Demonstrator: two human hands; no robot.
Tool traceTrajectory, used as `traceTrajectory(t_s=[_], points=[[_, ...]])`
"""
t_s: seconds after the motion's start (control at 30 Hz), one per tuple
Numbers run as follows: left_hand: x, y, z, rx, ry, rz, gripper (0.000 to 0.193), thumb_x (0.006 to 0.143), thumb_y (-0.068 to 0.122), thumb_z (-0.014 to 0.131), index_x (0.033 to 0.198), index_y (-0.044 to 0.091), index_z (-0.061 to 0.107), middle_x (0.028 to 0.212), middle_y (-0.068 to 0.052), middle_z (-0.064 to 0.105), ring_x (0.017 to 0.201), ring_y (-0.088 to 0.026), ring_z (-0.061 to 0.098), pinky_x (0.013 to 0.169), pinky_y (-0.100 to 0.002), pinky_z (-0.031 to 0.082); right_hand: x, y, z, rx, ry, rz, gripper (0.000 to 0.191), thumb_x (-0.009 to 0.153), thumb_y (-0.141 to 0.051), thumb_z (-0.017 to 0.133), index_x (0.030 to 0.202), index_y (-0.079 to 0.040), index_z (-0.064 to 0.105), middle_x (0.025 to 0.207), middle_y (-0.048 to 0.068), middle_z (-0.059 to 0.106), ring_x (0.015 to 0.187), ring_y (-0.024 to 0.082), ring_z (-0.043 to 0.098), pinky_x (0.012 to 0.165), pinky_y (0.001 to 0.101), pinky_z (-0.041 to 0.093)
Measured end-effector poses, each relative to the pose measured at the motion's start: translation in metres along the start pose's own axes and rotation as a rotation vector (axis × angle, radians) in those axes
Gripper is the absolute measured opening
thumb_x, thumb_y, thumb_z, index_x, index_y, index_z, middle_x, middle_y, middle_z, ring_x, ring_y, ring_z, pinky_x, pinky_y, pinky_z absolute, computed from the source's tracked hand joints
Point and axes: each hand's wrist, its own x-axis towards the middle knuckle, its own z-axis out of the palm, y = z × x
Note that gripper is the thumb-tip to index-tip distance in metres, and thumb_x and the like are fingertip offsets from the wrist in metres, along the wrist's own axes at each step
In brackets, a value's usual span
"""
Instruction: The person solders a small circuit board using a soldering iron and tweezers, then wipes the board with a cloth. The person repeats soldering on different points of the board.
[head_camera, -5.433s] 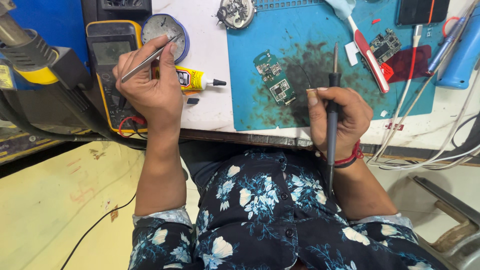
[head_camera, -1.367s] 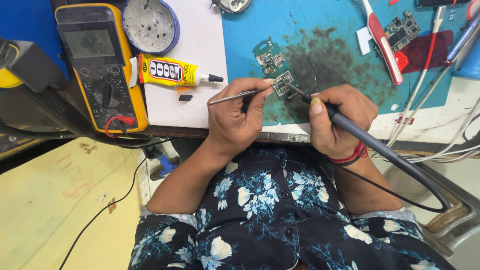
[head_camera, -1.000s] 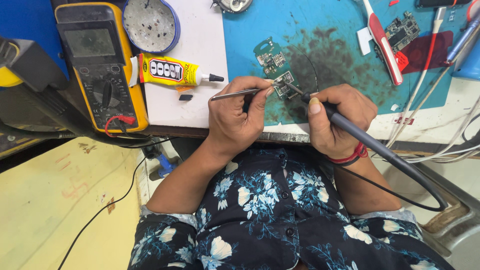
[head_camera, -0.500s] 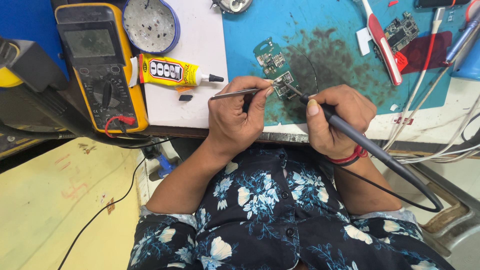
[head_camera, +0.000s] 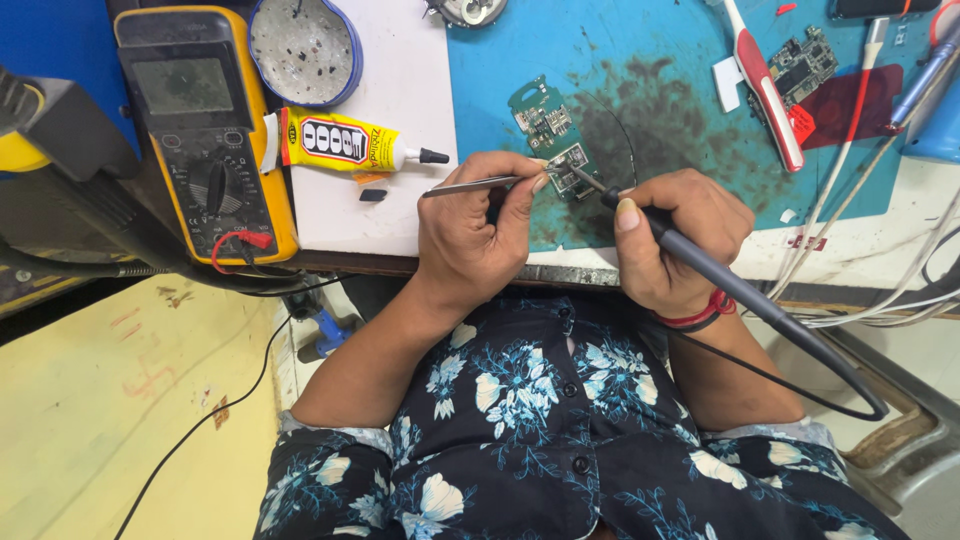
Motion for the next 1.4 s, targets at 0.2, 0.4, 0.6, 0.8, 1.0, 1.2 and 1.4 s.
traceTrajectory(t_s=[0.2, 0.4, 0.6, 0.8, 1.0, 1.2, 1.4], points=[[0.0003, -0.0002, 0.0, -0.01, -0.009, -0.004, 0.011, 0.103, 0.003, 0.071, 0.112, 0.003, 0.066, 0.098, -0.008, 0.075, 0.08, -0.012, 0.072, 0.071, -0.025, 0.057, 0.0, -0.0004, -0.0004, -0.009, -0.006, 0.005, 0.012, 0.102, -0.008, 0.07, 0.094, -0.001, 0.064, 0.085, 0.011, 0.068, 0.065, 0.024, 0.065, 0.062, 0.0331, 0.048], [0.0002, -0.0001, -0.0003, 0.004, -0.005, -0.014, 0.011, 0.102, 0.003, 0.072, 0.111, 0.003, 0.066, 0.096, -0.008, 0.075, 0.078, -0.011, 0.071, 0.069, -0.024, 0.057, 0.0008, -0.0007, -0.0003, -0.015, -0.012, -0.004, 0.013, 0.102, -0.009, 0.071, 0.094, -0.001, 0.064, 0.084, 0.011, 0.067, 0.064, 0.024, 0.064, 0.062, 0.0332, 0.047], [0.0, -0.0002, 0.0, 0.002, -0.002, 0.0, 0.01, 0.102, 0.003, 0.072, 0.111, 0.003, 0.066, 0.097, -0.008, 0.075, 0.079, -0.012, 0.072, 0.071, -0.025, 0.057, 0.0011, -0.0025, -0.0007, -0.008, -0.019, -0.01, 0.012, 0.102, -0.008, 0.071, 0.095, 0.0, 0.064, 0.084, 0.011, 0.067, 0.065, 0.024, 0.065, 0.062, 0.0325, 0.049], [-0.0006, 0.0001, -0.0006, 0.014, 0.0, 0.023, 0.01, 0.103, 0.003, 0.071, 0.112, 0.003, 0.066, 0.099, -0.008, 0.075, 0.082, -0.012, 0.072, 0.073, -0.025, 0.057, 0.0003, -0.0023, 0.0003, -0.01, -0.012, -0.022, 0.012, 0.101, -0.008, 0.07, 0.095, -0.001, 0.063, 0.085, 0.011, 0.069, 0.066, 0.024, 0.066, 0.062, 0.0322, 0.049], [-0.0011, 0.0003, -0.0001, -0.001, 0.004, -0.001, 0.01, 0.102, 0.002, 0.072, 0.111, 0.002, 0.066, 0.096, -0.009, 0.075, 0.077, -0.011, 0.069, 0.069, -0.024, 0.055, 0.0003, -0.0009, -0.0004, -0.006, -0.014, -0.032, 0.011, 0.1, -0.007, 0.07, 0.094, -0.002, 0.063, 0.084, 0.01, 0.067, 0.065, 0.024, 0.065, 0.062, 0.0327, 0.049], [-0.0005, -0.0011, 0.0002, -0.013, 0.005, -0.013, 0.011, 0.102, 0.002, 0.072, 0.11, 0.003, 0.066, 0.095, -0.007, 0.074, 0.076, -0.01, 0.069, 0.068, -0.024, 0.055, 0.0009, -0.0051, 0.0026, -0.02, 0.115, 0.01, 0.027, 0.101, -0.018, 0.074, 0.104, 0.005, 0.061, 0.093, 0.017, 0.065, 0.075, 0.031, 0.063, 0.064, 0.0354, 0.048], [-0.0019, -0.0017, 0.0004, -0.032, 0.0, -0.014, 0.011, 0.103, 0.002, 0.071, 0.112, 0.003, 0.066, 0.1, -0.008, 0.075, 0.081, -0.012, 0.072, 0.071, -0.026, 0.058, 0.0009, 0.0043, -0.0033, -0.023, -0.016, -0.104, 0.022, 0.108, -0.021, 0.071, 0.11, 0.0, 0.065, 0.099, 0.015, 0.071, 0.079, 0.03, 0.07, 0.072, 0.0357, 0.054]])
